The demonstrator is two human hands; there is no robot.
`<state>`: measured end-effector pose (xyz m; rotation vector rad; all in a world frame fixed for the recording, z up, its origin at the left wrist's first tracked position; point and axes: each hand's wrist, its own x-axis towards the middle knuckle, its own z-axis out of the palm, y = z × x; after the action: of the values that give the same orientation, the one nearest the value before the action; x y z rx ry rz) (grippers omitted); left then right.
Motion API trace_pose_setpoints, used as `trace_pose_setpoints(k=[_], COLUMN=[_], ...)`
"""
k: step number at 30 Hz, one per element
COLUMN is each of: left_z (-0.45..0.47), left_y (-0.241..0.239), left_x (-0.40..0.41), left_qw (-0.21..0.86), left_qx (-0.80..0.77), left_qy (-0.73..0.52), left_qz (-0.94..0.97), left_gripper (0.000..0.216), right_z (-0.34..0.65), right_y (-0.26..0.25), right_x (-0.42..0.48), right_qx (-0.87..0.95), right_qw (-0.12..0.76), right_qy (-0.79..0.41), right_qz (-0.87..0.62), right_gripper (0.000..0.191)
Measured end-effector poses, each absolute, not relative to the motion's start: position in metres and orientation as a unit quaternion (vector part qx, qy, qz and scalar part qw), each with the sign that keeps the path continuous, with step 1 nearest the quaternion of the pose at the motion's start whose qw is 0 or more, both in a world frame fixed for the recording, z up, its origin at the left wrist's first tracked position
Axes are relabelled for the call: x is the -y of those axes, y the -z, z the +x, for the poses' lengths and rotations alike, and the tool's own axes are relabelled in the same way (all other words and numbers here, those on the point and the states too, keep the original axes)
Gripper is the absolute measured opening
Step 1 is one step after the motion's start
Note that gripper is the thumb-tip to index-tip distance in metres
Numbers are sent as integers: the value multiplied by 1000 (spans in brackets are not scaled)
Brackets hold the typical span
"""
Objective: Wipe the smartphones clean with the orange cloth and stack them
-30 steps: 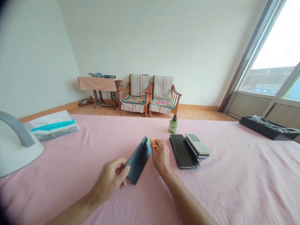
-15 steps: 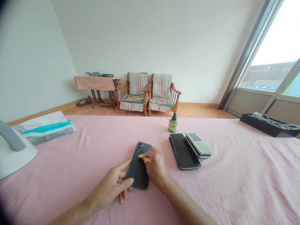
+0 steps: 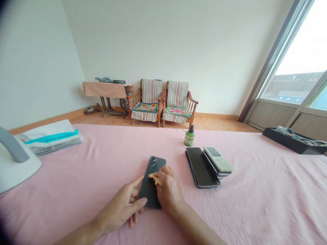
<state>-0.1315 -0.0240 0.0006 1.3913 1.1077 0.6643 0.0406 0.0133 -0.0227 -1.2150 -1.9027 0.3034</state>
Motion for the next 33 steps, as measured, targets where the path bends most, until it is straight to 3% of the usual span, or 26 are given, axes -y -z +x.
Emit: trace_pose_setpoints(k=[8,33], left_z=[-133,-133], left_y=[-4,-3], left_x=[25,23], left_qw=[579,582], left_qx=[-460,-456], left_qy=[-287,-273], left_qz=[609,616], left_gripper=[71,67], right_z=[42,38], right_y=[28,33], right_x=[-60,-68], right_qx=[721,747], right_qw=[446,407], right_qy=[-93,-99], right_qz=[-522,-517], right_gripper=[29,28])
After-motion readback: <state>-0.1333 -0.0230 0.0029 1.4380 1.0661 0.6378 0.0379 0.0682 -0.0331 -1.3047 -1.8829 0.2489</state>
